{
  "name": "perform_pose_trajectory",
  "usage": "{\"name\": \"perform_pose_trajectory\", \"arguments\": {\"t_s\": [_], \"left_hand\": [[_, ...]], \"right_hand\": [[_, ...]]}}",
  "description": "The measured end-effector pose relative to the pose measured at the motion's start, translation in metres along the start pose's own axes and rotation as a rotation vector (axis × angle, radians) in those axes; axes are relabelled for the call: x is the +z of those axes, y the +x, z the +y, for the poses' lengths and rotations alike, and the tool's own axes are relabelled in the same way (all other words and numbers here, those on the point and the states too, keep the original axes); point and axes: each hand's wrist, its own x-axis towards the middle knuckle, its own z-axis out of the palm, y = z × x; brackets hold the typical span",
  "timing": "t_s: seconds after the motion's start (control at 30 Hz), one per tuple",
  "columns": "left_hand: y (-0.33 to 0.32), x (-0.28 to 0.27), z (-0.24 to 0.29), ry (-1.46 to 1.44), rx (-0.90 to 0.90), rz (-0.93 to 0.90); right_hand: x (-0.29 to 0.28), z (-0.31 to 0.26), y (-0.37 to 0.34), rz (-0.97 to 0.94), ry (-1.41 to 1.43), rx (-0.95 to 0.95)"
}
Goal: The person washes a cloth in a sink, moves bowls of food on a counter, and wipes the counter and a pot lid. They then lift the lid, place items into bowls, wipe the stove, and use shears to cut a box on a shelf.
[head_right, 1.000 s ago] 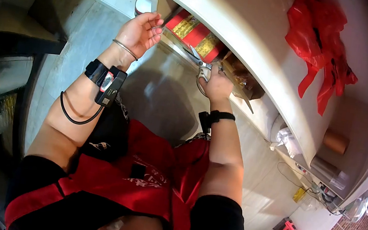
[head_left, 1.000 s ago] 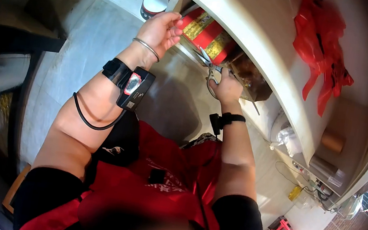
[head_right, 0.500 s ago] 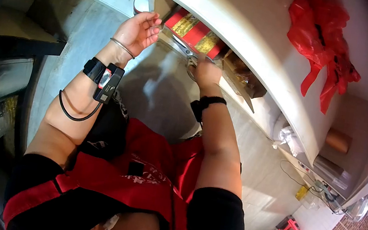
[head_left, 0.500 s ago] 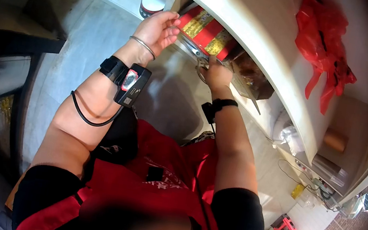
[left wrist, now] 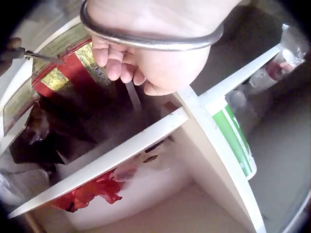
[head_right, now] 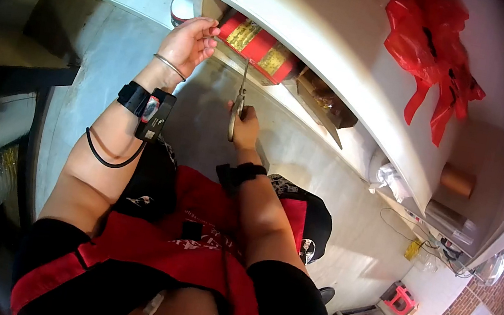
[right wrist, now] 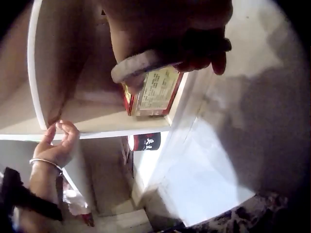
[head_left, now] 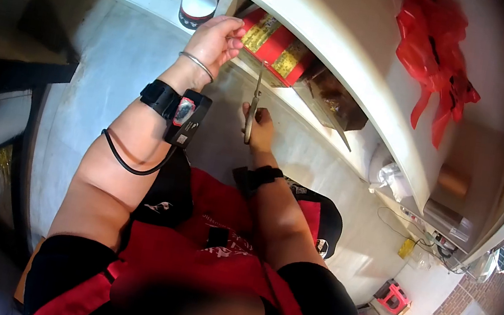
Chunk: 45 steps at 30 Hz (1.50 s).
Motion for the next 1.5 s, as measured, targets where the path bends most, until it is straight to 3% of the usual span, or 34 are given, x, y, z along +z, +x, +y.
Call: {"name": "perform_pose_trajectory", "arguments": {"t_s": [0.1,0.17,0.37,0.6,1.1,1.5], "left_hand": [[0.004,0.001,-0.003,0.005,-0.006,-0.013],[0.002,0.005,-0.003,0.014,0.007,-0.014],[0.003,0.001,-0.001,0.018,0.015,0.001],[-0.010,0.009,0.008,0.010,0.077,0.062],[-0.001,-0.001,0.004,0.047,0.059,-0.016],[-0.009,-0.002,0.008,0.034,0.088,-0.017]], "right_hand": [[0.001,-0.008,-0.004,-0.014,0.238,0.080],[-0.005,-0.017,-0.007,-0.126,0.440,0.251],[-0.014,-0.042,-0.014,-0.239,0.565,0.317],[-0.014,-0.050,-0.020,-0.296,0.604,0.338],[-0.005,-0.055,-0.022,-0.309,0.608,0.315],[0.047,-0.064,0.011,-0.089,0.679,0.293]]}}
